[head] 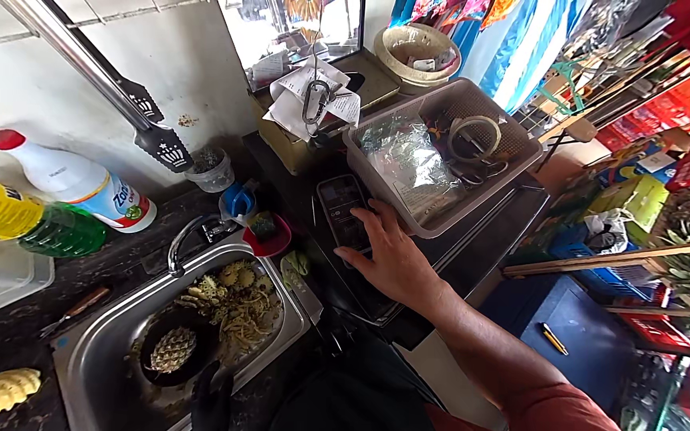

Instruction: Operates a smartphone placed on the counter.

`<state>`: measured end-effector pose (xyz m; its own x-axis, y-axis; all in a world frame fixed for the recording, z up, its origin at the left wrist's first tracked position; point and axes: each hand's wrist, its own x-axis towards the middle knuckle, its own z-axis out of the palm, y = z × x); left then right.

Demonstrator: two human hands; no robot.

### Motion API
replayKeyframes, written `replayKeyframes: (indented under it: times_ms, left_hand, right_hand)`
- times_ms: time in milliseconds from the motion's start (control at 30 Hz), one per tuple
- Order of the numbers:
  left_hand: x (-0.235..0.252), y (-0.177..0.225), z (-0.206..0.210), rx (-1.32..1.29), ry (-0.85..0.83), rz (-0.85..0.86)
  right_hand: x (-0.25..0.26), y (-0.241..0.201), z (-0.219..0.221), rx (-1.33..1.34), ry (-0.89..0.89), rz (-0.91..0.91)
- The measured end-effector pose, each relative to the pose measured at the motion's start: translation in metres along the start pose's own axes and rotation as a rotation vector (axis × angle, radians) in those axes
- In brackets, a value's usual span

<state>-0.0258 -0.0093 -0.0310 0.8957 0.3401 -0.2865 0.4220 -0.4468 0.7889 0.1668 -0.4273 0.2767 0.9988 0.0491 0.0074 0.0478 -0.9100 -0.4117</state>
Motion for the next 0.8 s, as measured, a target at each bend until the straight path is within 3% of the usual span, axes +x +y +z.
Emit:
replayKeyframes:
  times_ms: [200,333,400,467,567,667,800]
  left_hand:
    - [0.001,0.0,0.0,-0.012,-0.002,0.017]
    - [-0.001,0.003,-0.001,-0.046,-0.003,0.001]
    - [-0.001,0.003,-0.001,-0.05,0.003,0.001]
    - [0.001,0.002,-0.001,-0.046,0.004,0.004]
    - [0.002,-0.002,0.0,-0.01,-0.005,0.025]
    - [0.004,-0.005,0.0,0.012,-0.019,0.037]
    - [0.002,-0.003,-0.002,-0.005,-0.035,0.027]
  right_hand:
    - [-0.005,0.001,-0.001,0.012,-0.001,-0.014]
    - [-0.033,0.0,-0.018,0.143,0.052,-0.079]
    - [-0.054,0.004,-0.022,0.252,0.152,-0.158]
    - [-0.07,0.013,-0.023,0.352,0.389,-0.248]
    - [-0.074,0.036,-0.027,0.261,0.652,-0.245]
    - [-0.063,0.057,-0.024,0.115,0.677,-0.207]
    - [-0.056,0.071,-0.02,0.124,0.753,-0.294]
